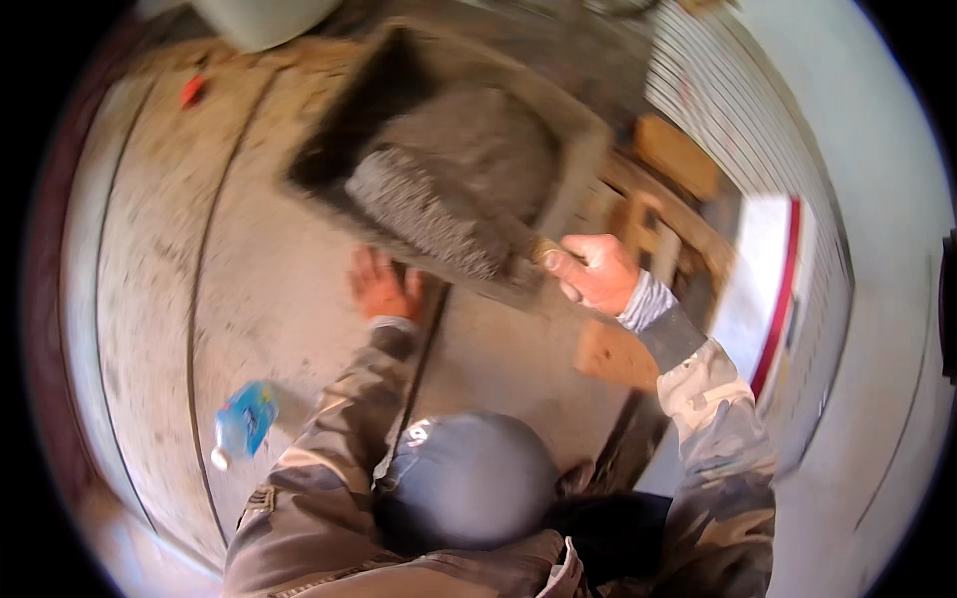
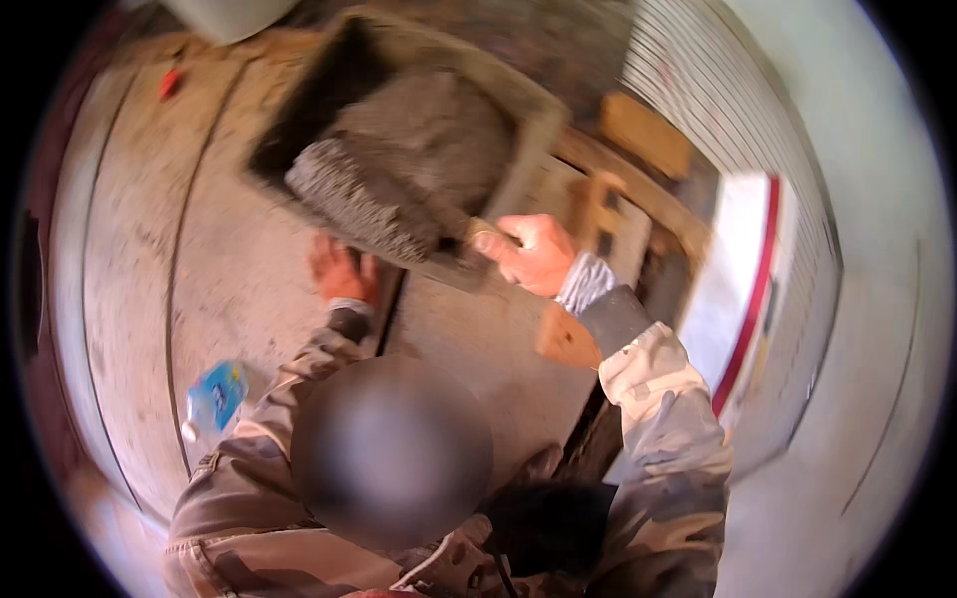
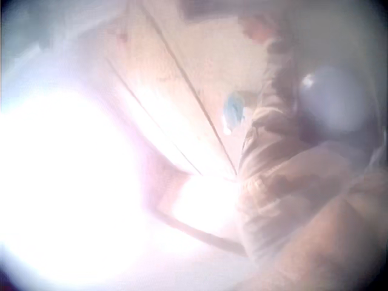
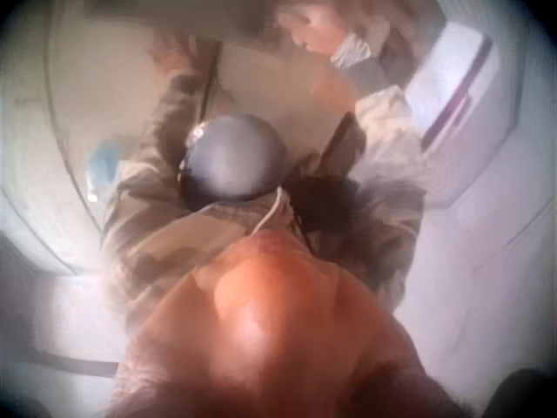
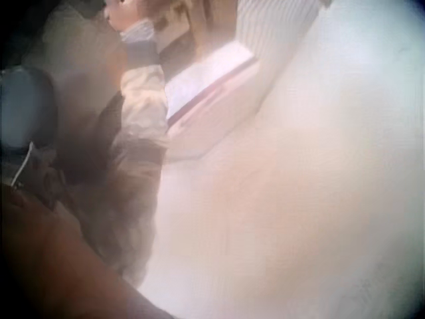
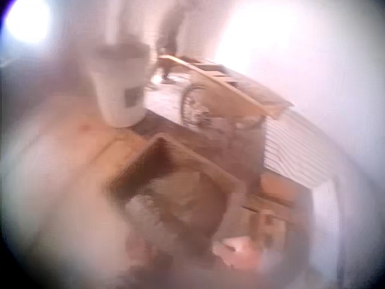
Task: The person scoops cement from a wheelbarrow using a trowel and applies it to a narrow gap between a tiled wall and a wooden frame. They repeatedly smooth and level the cement with the trowel and a metal straightedge, occasionally placing bricks into the gap.
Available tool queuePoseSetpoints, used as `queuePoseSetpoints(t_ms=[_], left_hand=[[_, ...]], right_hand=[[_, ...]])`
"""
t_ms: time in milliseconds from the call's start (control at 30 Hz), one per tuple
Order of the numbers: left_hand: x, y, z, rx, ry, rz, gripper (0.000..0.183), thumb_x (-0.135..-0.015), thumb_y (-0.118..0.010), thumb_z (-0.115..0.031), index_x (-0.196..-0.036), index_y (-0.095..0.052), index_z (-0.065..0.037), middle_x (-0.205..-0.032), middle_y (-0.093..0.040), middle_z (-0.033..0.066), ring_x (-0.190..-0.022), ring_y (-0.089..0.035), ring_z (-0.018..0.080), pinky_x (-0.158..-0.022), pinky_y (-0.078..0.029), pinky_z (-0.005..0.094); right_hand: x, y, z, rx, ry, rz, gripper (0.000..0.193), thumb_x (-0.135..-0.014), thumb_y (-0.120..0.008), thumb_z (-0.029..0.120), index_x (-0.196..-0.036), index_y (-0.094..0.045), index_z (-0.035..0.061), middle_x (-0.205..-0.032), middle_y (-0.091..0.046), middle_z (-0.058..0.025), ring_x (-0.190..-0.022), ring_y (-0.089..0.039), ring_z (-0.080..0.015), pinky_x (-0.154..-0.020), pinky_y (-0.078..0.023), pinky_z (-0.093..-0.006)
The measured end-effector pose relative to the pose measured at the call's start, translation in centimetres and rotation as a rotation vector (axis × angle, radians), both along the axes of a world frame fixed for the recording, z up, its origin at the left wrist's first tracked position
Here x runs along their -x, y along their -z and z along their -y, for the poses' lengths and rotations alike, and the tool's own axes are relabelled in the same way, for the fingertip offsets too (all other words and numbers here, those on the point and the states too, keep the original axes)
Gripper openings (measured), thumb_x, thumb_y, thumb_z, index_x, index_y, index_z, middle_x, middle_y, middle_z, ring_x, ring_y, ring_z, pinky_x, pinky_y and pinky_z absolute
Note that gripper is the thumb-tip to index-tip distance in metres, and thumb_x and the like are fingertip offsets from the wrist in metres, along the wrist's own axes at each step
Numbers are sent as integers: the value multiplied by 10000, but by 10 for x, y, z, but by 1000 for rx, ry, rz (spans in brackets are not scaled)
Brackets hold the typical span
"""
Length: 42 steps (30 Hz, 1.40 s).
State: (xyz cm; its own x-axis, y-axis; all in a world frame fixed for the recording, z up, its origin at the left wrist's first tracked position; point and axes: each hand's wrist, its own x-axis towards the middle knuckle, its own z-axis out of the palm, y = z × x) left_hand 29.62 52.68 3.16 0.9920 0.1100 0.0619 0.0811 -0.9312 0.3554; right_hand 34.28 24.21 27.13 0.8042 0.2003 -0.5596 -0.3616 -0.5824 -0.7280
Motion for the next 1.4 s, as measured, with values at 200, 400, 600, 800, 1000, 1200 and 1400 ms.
queuePoseSetpoints(t_ms=[200, 400, 600, 800, 1000, 1200, 1400], left_hand=[[2, 35, -11, -228, 17, 55, 682, -946, -497, -549, -1407, -467, -47, -1551, -342, 178, -1436, -301, 348, -1169, -211, 518], [-6, 51, -14, -371, 41, 68, 809, -918, -403, -711, -1516, -355, -169, -1589, -297, 92, -1469, -252, 283, -1163, -224, 531], [25, 34, -53, -351, 264, -83, 735, -909, -534, -614, -1461, -452, -136, -1558, -353, 107, -1436, -308, 336, -1158, -260, 522], [109, 8, -74, -293, 434, -117, 710, -903, -557, -575, -1436, -473, -114, -1545, -363, 131, -1422, -322, 356, -1151, -272, 520], [176, -4, -66, -246, 554, -209, 684, -897, -581, -536, -1411, -493, -93, -1533, -372, 155, -1408, -336, 376, -1144, -285, 518], [191, -13, -58, -243, 594, -254, 658, -892, -605, -496, -1386, -514, -71, -1521, -382, 178, -1394, -351, 396, -1137, -297, 516], [198, -9, -71, -254, 627, -293, 633, -886, -628, -457, -1361, -535, -49, -1509, -391, 202, -1379, -365, 416, -1130, -310, 513]], right_hand=[[182, -56, 100, 87, 180, 30, 485, -962, -606, 459, -773, -591, 13, -568, -542, -46, -535, -520, -116, -520, -442, -316], [438, -28, 144, 182, 642, -34, 443, -950, -597, 402, -783, -589, -7, -574, -534, -130, -537, -568, -173, -531, -444, -361], [636, 71, 97, -9, 1321, -200, 408, -936, -623, 363, -735, -583, 10, -548, -539, -56, -455, -533, -138, -434, -400, -332], [713, 151, 130, 168, 1491, -77, 452, -845, -719, 394, -686, -573, -3, -565, -556, -97, -495, -541, -180, -498, -443, -368], [700, 180, 185, 535, 1388, 229, 336, -843, -730, 301, -890, -638, -19, -719, -623, -205, -702, -624, -394, -654, -501, -427], [696, 200, 189, 699, 1327, 346, 310, -870, -692, 159, -1130, -650, -3, -1073, -664, -229, -1007, -630, -406, -865, -501, -425], [707, 199, 144, 407, 1471, 305, 235, -937, -632, 210, -1025, -631, -8, -845, -664, -163, -705, -648, -273, -643, -518, -388]])
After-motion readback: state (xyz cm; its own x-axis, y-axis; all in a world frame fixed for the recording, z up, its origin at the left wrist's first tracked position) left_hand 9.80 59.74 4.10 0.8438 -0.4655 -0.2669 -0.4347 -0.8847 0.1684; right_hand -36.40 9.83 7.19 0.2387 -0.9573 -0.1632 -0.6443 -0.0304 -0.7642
